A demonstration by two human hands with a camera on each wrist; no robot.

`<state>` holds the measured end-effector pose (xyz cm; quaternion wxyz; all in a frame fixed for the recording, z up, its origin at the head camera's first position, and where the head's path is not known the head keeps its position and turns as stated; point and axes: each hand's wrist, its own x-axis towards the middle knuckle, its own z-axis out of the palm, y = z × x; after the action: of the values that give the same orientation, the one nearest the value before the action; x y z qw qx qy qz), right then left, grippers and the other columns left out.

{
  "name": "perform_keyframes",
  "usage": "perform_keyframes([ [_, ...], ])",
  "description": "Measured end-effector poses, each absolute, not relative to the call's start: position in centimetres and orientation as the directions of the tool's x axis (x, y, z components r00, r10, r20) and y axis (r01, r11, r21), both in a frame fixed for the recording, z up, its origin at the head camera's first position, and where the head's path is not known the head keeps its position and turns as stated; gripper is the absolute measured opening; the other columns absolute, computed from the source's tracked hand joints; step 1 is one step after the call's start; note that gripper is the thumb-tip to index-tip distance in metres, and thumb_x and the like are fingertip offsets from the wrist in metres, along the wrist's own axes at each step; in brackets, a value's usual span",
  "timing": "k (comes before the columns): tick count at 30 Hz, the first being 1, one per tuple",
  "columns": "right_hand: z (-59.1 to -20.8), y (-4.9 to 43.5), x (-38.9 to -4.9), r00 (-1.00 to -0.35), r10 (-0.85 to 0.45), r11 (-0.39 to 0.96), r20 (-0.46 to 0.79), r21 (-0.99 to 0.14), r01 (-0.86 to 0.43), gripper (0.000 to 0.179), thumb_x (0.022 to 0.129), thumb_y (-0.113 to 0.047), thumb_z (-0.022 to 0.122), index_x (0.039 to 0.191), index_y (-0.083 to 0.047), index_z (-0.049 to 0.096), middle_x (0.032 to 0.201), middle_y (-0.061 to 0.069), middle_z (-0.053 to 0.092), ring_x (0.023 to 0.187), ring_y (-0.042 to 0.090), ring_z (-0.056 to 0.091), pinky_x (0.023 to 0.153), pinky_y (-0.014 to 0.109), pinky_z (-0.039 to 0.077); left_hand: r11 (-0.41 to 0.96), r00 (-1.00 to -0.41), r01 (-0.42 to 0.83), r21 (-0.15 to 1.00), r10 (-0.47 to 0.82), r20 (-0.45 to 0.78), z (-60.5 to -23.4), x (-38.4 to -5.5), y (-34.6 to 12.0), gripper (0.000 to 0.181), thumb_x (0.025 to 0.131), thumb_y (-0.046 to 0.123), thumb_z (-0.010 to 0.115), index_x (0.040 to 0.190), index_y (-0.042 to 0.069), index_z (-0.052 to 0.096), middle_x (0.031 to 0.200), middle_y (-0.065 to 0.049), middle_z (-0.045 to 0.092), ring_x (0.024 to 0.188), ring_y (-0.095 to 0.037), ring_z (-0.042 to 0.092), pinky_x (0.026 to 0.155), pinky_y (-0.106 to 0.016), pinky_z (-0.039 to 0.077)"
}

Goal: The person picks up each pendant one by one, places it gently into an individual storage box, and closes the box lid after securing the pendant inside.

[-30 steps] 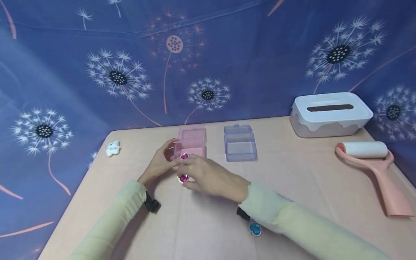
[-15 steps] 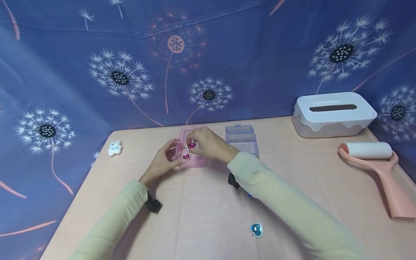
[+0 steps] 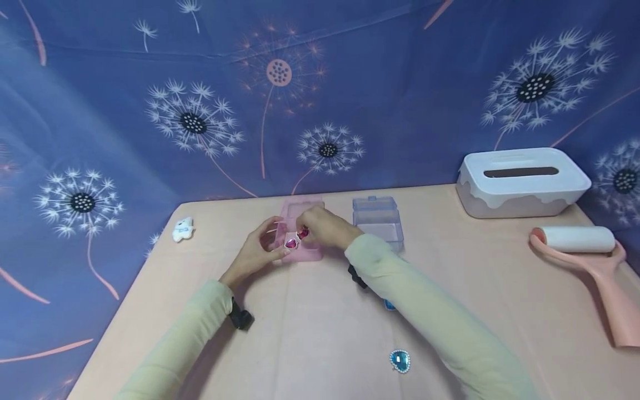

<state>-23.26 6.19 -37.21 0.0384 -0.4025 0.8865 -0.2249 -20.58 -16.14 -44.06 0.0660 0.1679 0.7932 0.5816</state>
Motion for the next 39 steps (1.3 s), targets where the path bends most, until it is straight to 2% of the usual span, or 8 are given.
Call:
perform_keyframes([
  [8,-38.2,5.6,-23.4,-0.647,-0.762,0.599,0.030,-0.351,-0.720,0.011,0.074,-0.005,0.079,0.072,-0.009,0.069,0.067,-0.004,0.062,0.062,0.009,0.051,0.061,0.022,0.048,0.310,-0.943,0.189,0.932,0.323,0.084,-44.2,-20.3,-16.1,0.084,0.073,0.005,0.083,0.145,0.010,0.039,0.138,-0.016,0.051,0.127,-0.030,0.054,0.106,-0.037,0.047],
  [14,-38.3,5.3,-23.2,-0.651,-0.759,0.612,0.011,-0.328,-0.720,0.015,0.073,0.001,0.074,0.068,-0.010,0.067,0.063,-0.004,0.061,0.058,0.009,0.049,0.056,0.021,0.044,0.306,-0.942,0.193,0.932,0.323,0.089,-44.3,-20.2,-16.2,0.084,0.074,0.005,0.083,0.145,0.009,0.038,0.139,-0.018,0.051,0.128,-0.031,0.053,0.106,-0.041,0.046],
  [20,-38.4,5.0,-23.1,-0.665,-0.747,0.635,0.001,-0.299,-0.713,0.017,0.071,0.008,0.065,0.070,-0.009,0.070,0.064,-0.003,0.064,0.058,0.010,0.051,0.057,0.022,0.047,0.302,-0.944,0.189,0.934,0.318,0.088,-44.3,-20.0,-16.2,0.083,0.074,0.005,0.082,0.145,0.010,0.039,0.140,-0.019,0.050,0.128,-0.032,0.052,0.107,-0.044,0.045],
  [27,-38.6,4.6,-22.9,-0.675,-0.738,0.648,0.001,-0.278,-0.709,0.022,0.072,0.010,0.063,0.064,-0.010,0.068,0.057,-0.006,0.055,0.055,0.009,0.045,0.053,0.020,0.040,0.295,-0.944,0.184,0.938,0.319,0.085,-44.2,-19.9,-16.2,0.083,0.074,0.004,0.082,0.144,0.007,0.039,0.139,-0.020,0.050,0.127,-0.032,0.053,0.106,-0.040,0.047],
  [34,-38.6,4.6,-23.0,-0.691,-0.722,0.674,-0.034,-0.260,-0.691,0.018,0.076,0.006,0.068,0.071,-0.012,0.072,0.068,-0.003,0.067,0.062,0.010,0.054,0.061,0.024,0.049,0.312,-0.945,0.196,0.930,0.312,0.094,-44.5,-20.2,-16.2,0.083,0.074,0.007,0.083,0.145,0.009,0.039,0.139,-0.018,0.051,0.129,-0.031,0.052,0.106,-0.040,0.047],
  [39,-38.1,5.1,-23.1,-0.678,-0.734,0.652,-0.022,-0.299,-0.697,0.010,0.077,0.001,0.071,0.080,-0.009,0.073,0.076,0.001,0.070,0.068,0.014,0.060,0.068,0.029,0.054,0.315,-0.944,0.191,0.930,0.317,0.087,-44.0,-20.4,-16.1,0.084,0.074,0.004,0.082,0.146,0.008,0.038,0.141,-0.020,0.049,0.131,-0.032,0.050,0.108,-0.042,0.045],
])
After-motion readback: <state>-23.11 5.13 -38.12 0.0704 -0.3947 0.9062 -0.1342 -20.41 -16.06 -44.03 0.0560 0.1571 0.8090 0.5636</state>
